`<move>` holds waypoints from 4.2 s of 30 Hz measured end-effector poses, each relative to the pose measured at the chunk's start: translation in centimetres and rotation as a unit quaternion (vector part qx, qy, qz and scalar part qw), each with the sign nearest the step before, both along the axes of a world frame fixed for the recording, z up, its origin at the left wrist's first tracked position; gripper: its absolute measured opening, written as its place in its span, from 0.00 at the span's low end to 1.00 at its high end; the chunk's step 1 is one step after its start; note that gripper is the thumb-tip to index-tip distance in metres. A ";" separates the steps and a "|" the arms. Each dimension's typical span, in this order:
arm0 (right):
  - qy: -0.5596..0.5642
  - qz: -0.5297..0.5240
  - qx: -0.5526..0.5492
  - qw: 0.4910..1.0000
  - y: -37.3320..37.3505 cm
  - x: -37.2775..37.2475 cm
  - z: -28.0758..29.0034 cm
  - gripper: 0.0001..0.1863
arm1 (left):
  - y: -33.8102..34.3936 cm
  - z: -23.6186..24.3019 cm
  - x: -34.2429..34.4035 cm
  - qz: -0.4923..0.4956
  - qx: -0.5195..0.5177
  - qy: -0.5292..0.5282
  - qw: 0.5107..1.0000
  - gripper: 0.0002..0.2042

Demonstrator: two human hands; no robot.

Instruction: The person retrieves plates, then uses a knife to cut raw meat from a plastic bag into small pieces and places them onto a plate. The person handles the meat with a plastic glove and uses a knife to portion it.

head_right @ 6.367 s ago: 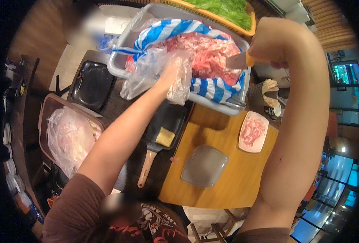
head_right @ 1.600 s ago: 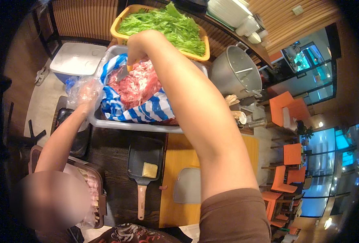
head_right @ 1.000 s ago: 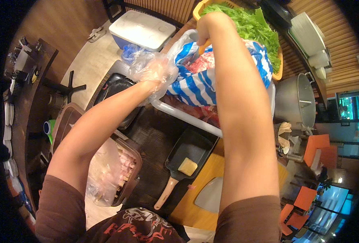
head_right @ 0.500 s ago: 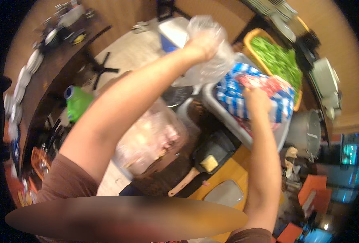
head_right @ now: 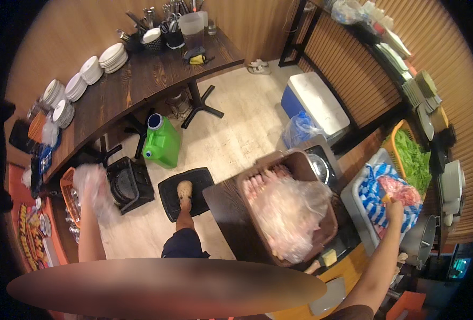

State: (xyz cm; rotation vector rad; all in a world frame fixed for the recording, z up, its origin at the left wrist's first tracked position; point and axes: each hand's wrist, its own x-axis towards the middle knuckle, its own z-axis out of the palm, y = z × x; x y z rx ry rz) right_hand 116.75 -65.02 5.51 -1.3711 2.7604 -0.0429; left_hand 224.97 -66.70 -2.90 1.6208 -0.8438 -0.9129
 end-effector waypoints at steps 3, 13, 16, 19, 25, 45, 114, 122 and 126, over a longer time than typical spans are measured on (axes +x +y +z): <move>0.015 -0.081 0.026 0.996 -1.3 1.7 0.1 0.19 | 1.5 -5.1 7.3 0.029 0.087 0.136 0.986 0.13; 0.140 -0.262 0.129 0.946 -6.8 6.0 0.0 0.25 | -32.3 -1.4 3.8 -0.382 0.293 -0.643 0.596 0.11; 0.124 -0.262 0.073 0.954 -7.0 6.3 0.9 0.20 | -43.0 -0.7 -2.4 -0.420 0.125 -0.726 0.529 0.10; 0.091 -0.251 0.027 0.963 -7.0 7.5 2.5 0.16 | -50.1 0.6 -10.0 -0.480 0.155 -0.516 0.692 0.13; 0.096 -0.302 -0.279 0.906 -8.6 5.5 4.8 0.25 | -58.8 1.6 -28.3 -0.438 0.310 -0.180 0.824 0.16; -0.093 -0.335 -0.857 0.381 -16.1 -2.5 2.1 0.16 | -40.0 2.8 -108.9 -0.935 -0.320 -0.010 0.153 0.19; 0.104 -0.332 -0.769 0.536 -29.0 12.8 -5.0 0.16 | -12.3 9.1 -125.0 -0.828 -0.548 0.031 -0.116 0.18; 0.096 -0.301 -0.888 0.333 -25.0 15.8 -1.7 0.20 | -11.0 7.8 -124.6 -0.837 -0.514 0.114 -0.146 0.20; 0.091 -0.323 -0.870 0.362 -23.1 16.6 -0.9 0.18 | -19.8 7.5 -122.8 -0.725 -0.654 0.192 -0.094 0.20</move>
